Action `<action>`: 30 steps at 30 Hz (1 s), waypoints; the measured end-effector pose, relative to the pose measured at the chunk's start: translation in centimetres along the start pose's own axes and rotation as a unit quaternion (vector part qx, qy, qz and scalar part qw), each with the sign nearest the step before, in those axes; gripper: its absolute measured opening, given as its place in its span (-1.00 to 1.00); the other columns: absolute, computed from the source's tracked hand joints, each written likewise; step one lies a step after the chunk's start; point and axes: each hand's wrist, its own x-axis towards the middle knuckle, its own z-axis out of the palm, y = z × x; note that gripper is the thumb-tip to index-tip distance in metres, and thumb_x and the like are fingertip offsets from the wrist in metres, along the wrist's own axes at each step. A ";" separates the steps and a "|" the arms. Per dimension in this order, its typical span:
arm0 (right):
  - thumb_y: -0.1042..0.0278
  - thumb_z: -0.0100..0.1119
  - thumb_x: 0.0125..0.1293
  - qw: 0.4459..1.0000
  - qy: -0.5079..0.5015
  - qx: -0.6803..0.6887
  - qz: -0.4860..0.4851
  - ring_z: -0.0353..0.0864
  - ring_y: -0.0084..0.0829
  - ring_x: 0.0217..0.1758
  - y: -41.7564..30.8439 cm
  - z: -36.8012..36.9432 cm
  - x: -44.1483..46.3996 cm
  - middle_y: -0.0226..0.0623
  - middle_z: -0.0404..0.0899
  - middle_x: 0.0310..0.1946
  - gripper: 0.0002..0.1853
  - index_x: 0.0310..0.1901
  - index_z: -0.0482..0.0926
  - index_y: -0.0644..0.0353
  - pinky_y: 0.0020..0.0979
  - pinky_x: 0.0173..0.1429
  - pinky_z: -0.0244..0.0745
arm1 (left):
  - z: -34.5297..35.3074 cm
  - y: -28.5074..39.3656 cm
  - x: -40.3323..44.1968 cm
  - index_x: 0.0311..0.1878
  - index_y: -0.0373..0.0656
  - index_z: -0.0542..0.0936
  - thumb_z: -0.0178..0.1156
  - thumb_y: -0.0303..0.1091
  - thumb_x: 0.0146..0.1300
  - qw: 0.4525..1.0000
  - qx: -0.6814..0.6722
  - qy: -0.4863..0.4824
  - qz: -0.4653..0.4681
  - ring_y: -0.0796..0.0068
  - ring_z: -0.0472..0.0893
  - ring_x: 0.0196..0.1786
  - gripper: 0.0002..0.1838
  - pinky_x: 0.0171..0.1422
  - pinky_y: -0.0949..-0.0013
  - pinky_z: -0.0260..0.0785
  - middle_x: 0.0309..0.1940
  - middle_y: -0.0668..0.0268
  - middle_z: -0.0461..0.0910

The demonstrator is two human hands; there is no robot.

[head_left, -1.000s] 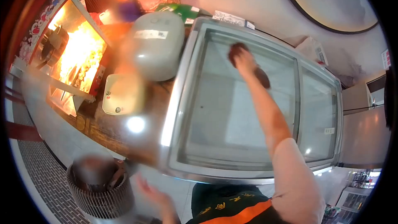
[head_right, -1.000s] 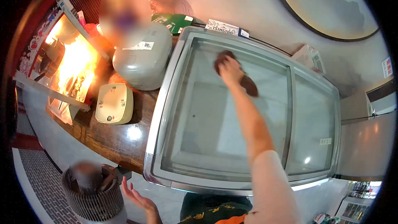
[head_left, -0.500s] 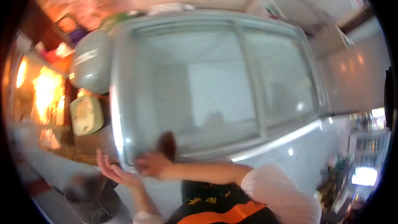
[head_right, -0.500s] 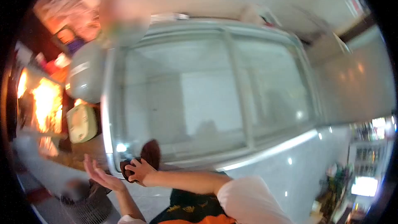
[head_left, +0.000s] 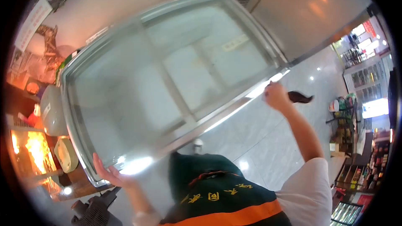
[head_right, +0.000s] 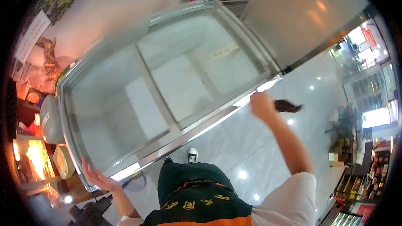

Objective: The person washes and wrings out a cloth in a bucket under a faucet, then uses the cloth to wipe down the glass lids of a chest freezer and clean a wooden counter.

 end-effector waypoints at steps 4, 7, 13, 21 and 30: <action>0.29 0.09 -0.04 0.840 0.280 0.347 -0.309 0.28 -0.15 0.08 -13.2 2.2 -3.9 -0.20 0.34 -0.02 -0.62 -0.09 0.43 -0.08 -0.10 0.07 0.22 | 2.6 2.4 -1.2 0.12 -0.28 0.19 -0.26 -0.30 0.25 0.997 -0.007 -0.014 -0.080 0.25 0.21 0.20 -0.59 0.23 0.18 0.00 0.13 0.15 0.23; 0.22 0.19 -0.19 0.797 0.260 0.278 -0.469 0.20 -0.24 0.09 -19.0 4.6 -3.8 -0.30 0.25 0.05 -0.51 -0.09 0.42 -0.10 -0.18 -0.08 0.15 | 4.9 3.4 -0.9 0.12 -0.28 0.20 -0.27 -0.27 0.27 0.999 0.019 -0.044 -0.024 0.25 0.22 0.19 -0.59 0.23 0.19 0.02 0.12 0.15 0.25; 0.31 0.05 -0.28 0.935 0.140 0.232 -0.227 0.31 -0.22 -0.02 -0.1 6.7 3.8 -0.28 0.37 -0.15 -0.56 -0.19 0.48 -0.10 -0.16 -0.05 0.21 | 9.7 2.7 1.2 0.13 -0.27 0.20 -0.23 -0.25 0.27 0.995 0.004 -0.086 -0.040 0.26 0.22 0.19 -0.59 0.25 0.18 -0.01 0.13 0.15 0.24; 0.35 -0.04 0.03 0.933 0.127 0.292 0.166 0.43 -0.24 -0.08 8.8 2.8 3.6 -0.16 0.46 -0.17 -0.72 -0.17 0.49 0.12 -0.24 -0.09 0.36 | 18.9 0.2 2.7 0.12 -0.31 0.19 -0.21 -0.24 0.26 0.991 -0.087 -0.103 -0.021 0.24 0.22 0.19 -0.56 0.24 0.15 0.01 0.12 0.13 0.24; -0.06 0.02 0.01 0.801 0.395 0.228 -0.388 0.14 -0.10 0.16 -17.6 -0.4 15.2 -0.25 0.27 0.07 -0.53 -0.05 0.43 -0.03 0.11 0.20 -0.08 | 26.8 4.9 3.5 0.10 -0.36 0.20 -0.20 -0.27 0.25 0.990 -0.067 -0.121 0.008 0.14 0.29 0.12 -0.57 0.20 0.21 0.09 0.09 0.04 0.26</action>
